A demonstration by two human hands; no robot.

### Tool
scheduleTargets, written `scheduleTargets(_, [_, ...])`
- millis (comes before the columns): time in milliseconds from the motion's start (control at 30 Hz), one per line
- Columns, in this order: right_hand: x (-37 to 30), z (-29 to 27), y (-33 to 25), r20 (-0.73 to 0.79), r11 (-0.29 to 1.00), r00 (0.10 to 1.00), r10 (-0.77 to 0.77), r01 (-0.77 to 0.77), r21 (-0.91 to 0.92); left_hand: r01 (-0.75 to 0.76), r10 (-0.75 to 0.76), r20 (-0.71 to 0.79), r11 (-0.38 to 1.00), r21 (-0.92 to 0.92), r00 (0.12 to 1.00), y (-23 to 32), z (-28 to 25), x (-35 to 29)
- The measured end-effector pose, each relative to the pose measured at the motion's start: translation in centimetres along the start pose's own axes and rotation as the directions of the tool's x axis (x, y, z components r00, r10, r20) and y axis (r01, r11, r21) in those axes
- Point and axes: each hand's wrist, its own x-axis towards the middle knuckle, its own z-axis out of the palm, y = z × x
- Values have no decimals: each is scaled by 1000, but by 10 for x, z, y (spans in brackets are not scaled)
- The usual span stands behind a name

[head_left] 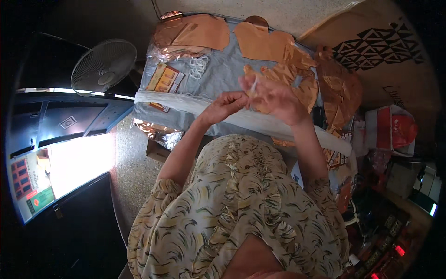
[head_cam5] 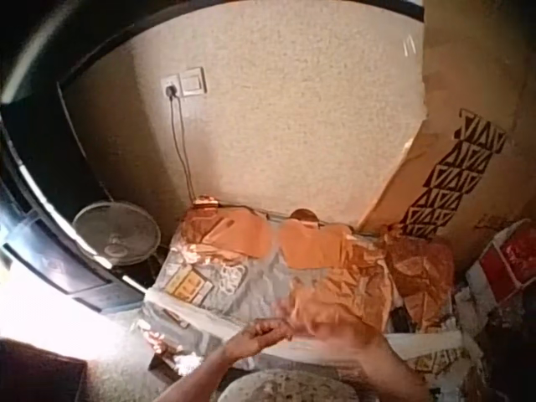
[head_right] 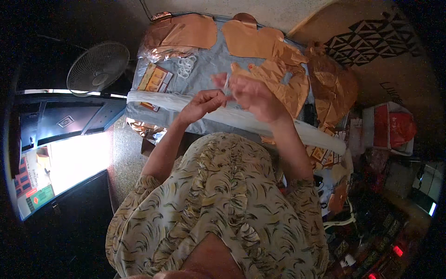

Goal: The person prepares bundles of string and then carefully folds metallic foil balloons by hand for final packaging.

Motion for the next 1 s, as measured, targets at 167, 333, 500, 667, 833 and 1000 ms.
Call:
scheduleTargets(167, [-13, -50, 14, -194, 593, 937, 291, -336, -732, 24, -26, -81, 999, -25, 996, 21, -8, -2])
scheduleTargets(333, [-15, -36, 0, 465, 984, 874, 141, -74, -159, -26, 40, -146, 995, 99, 988, 7, -5, 7])
scheduleTargets(500, [-5, -38, 13, -44, 650, 997, 70, -79, -756, 18, -26, -36, 980, -198, 999, 8, 3, 9])
scheduleTargets(667, [-3, -26, 14, 68, 986, 998, -16, 27, -167, -5, -4, -56, 985, -173, 998, 8, 0, 9])
scheduleTargets(833, [4, -24, -1, -77, 570, 869, 489, -385, -726, -52, 29, -78, 946, -320, 997, 9, -2, 12])
scheduleTargets(1000, [2, 6, -17, 214, 975, 969, 127, -82, -207, 36, -54, -51, 951, -308, 997, 5, 0, 10])
